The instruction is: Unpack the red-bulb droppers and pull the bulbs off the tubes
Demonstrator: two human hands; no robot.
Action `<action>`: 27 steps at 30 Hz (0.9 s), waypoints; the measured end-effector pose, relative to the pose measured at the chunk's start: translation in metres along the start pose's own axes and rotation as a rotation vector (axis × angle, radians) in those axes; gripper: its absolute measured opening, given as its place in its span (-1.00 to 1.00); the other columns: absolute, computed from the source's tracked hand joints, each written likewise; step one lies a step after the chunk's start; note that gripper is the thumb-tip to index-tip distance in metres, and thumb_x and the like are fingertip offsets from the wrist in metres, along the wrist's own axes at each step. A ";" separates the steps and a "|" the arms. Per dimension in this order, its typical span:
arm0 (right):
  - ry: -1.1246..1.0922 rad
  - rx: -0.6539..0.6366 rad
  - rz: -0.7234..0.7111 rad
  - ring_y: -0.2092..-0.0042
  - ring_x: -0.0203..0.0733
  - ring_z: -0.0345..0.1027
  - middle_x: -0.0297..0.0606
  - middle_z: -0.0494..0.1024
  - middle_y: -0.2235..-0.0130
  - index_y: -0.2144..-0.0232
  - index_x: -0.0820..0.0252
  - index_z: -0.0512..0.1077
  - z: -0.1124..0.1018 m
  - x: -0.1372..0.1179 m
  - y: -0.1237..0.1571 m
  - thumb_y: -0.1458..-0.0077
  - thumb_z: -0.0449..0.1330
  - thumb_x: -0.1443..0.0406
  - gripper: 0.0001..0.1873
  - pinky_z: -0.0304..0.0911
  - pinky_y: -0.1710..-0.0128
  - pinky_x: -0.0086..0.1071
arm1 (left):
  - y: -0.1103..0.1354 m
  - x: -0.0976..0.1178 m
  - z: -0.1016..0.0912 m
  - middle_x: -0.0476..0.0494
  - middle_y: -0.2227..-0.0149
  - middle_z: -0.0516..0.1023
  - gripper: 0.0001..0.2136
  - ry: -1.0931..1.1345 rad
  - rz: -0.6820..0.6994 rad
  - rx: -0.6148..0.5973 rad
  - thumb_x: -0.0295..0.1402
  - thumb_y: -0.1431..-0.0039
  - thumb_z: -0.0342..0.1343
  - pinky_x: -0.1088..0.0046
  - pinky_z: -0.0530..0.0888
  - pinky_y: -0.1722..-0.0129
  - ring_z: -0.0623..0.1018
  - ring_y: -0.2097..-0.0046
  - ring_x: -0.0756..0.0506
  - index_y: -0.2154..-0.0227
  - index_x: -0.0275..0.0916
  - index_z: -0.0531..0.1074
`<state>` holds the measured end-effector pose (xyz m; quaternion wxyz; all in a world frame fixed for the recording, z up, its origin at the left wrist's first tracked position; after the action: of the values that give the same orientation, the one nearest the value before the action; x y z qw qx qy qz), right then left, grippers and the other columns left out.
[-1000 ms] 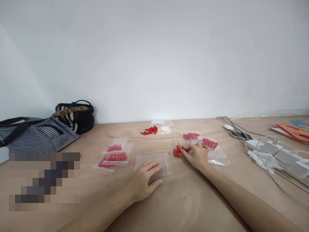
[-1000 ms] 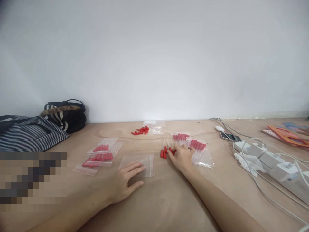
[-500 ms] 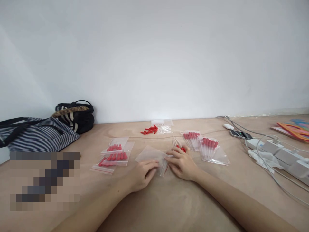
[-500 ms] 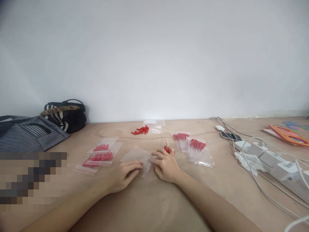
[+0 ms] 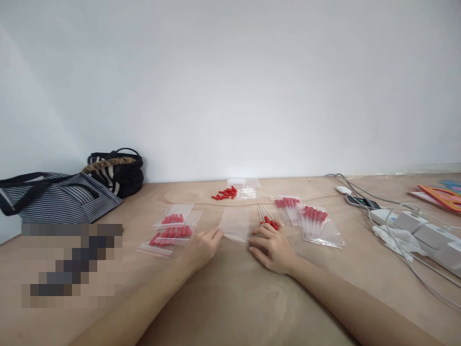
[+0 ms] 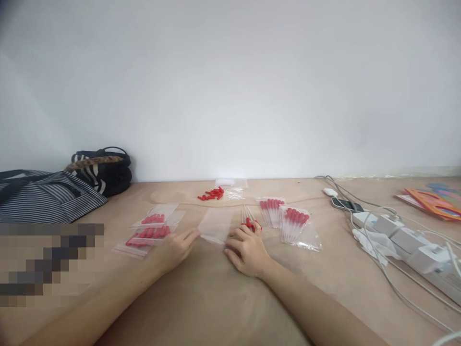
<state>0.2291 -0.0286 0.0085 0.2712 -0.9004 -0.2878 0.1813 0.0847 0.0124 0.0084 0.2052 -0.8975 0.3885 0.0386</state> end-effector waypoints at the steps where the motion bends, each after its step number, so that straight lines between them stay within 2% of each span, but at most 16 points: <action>1: -0.008 -0.001 0.002 0.19 -0.20 0.26 -0.29 0.46 0.23 0.32 0.03 0.45 0.000 0.000 0.000 -0.06 0.07 0.21 -0.82 -0.17 0.00 -0.09 | 0.001 -0.015 0.001 -0.16 0.33 0.52 -0.77 -0.017 -0.050 0.012 -0.61 -0.06 -0.13 0.43 0.45 0.42 0.52 0.37 -0.10 0.33 -0.28 0.38; 5: -0.053 -0.014 0.008 0.19 -0.20 0.25 -0.29 0.46 0.23 0.36 0.05 0.45 0.002 0.002 0.000 -0.04 0.08 0.18 -0.82 -0.20 -0.01 -0.08 | 0.008 -0.074 0.000 -0.29 0.13 0.47 -0.73 -0.030 -0.169 0.057 -0.60 -0.05 -0.15 0.38 0.44 0.20 0.48 0.11 -0.16 0.22 -0.31 0.36; 6: -0.057 -0.016 0.011 0.19 -0.21 0.25 -0.29 0.46 0.23 0.36 0.06 0.45 0.002 0.002 0.000 -0.04 0.08 0.18 -0.82 -0.20 -0.01 -0.07 | 0.011 -0.093 -0.002 -0.25 0.11 0.47 -0.73 0.003 -0.261 0.077 -0.57 -0.05 -0.15 0.39 0.42 0.15 0.47 0.07 -0.14 0.23 -0.28 0.37; 9: -0.047 -0.026 0.018 0.19 -0.20 0.25 -0.29 0.45 0.23 0.37 0.06 0.46 0.003 0.003 0.000 -0.04 0.08 0.19 -0.82 -0.19 0.00 -0.07 | 0.020 -0.124 -0.008 -0.20 0.19 0.52 -0.74 0.023 -0.352 0.078 -0.49 -0.10 -0.19 0.39 0.43 0.17 0.52 0.17 -0.12 0.27 -0.26 0.39; 12: -0.041 -0.029 0.019 0.18 -0.20 0.25 -0.28 0.45 0.23 0.38 0.06 0.46 0.003 0.003 0.001 -0.04 0.08 0.18 -0.82 -0.19 -0.01 -0.06 | 0.032 -0.137 -0.019 -0.20 0.11 0.50 -0.70 0.084 -0.427 0.064 -0.34 -0.14 -0.17 0.37 0.41 0.14 0.51 0.14 -0.13 0.12 -0.27 0.34; 14: -0.030 -0.033 0.018 0.18 -0.19 0.26 -0.28 0.45 0.23 0.39 0.06 0.46 0.004 0.003 0.001 -0.03 0.09 0.18 -0.83 -0.19 -0.01 -0.05 | 0.040 -0.142 -0.026 -0.25 0.04 0.44 -0.58 0.155 -0.455 0.034 -0.17 -0.10 -0.07 0.30 0.38 0.09 0.47 0.06 -0.20 0.03 -0.30 0.28; 16: -0.014 -0.040 0.016 0.19 -0.19 0.26 -0.29 0.45 0.24 0.39 0.06 0.46 0.004 0.003 0.000 -0.02 0.10 0.18 -0.83 -0.19 -0.01 -0.05 | 0.046 -0.141 -0.027 -0.23 0.04 0.45 -0.54 0.237 -0.385 -0.043 -0.09 -0.03 -0.01 0.27 0.36 0.07 0.45 0.04 -0.23 0.06 -0.26 0.32; 18: -0.015 -0.043 0.014 0.20 -0.20 0.26 -0.28 0.46 0.24 0.39 0.06 0.46 0.004 0.003 0.000 -0.02 0.10 0.18 -0.83 -0.18 0.00 -0.04 | 0.052 -0.140 -0.021 -0.15 0.10 0.51 -0.66 0.301 -0.300 -0.121 -0.12 -0.06 -0.03 0.30 0.35 0.06 0.48 0.07 -0.20 0.17 -0.17 0.42; 21: -0.058 -0.039 0.018 0.21 -0.20 0.25 -0.28 0.46 0.26 0.40 0.07 0.46 0.004 0.003 0.000 -0.02 0.10 0.18 -0.83 -0.18 0.00 -0.03 | 0.059 -0.149 -0.012 -0.10 0.19 0.56 -0.71 0.302 -0.285 -0.151 -0.20 -0.11 -0.12 0.31 0.37 0.08 0.52 0.14 -0.18 0.31 -0.12 0.49; 24: -0.101 -0.045 0.030 0.22 -0.20 0.24 -0.28 0.47 0.29 0.40 0.07 0.46 0.005 0.004 0.000 -0.01 0.10 0.18 -0.83 -0.19 0.00 -0.02 | 0.061 -0.157 -0.007 -0.15 0.12 0.52 -0.67 0.274 -0.269 -0.133 -0.24 -0.10 -0.16 0.29 0.35 0.05 0.49 0.09 -0.18 0.23 -0.18 0.48; 27: -0.111 -0.047 0.040 0.22 -0.20 0.25 -0.30 0.47 0.30 0.39 0.07 0.46 0.006 0.005 0.000 -0.01 0.11 0.19 -0.83 -0.18 0.01 -0.03 | 0.059 -0.164 -0.005 -0.12 0.03 0.46 -0.64 0.255 -0.238 -0.126 -0.33 -0.08 -0.17 0.31 0.32 0.02 0.45 0.03 -0.15 0.14 -0.21 0.43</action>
<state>0.2305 -0.0231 0.0030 0.2300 -0.9007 -0.2884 0.2295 -0.0715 0.0858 0.0300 0.1008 -0.9459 0.2991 -0.0758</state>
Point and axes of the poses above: each hand's wrist, its own y-axis away from the middle knuckle, its own z-axis out of the palm, x = y × z, the point moved 8 cm from there along -y, towards the middle knuckle
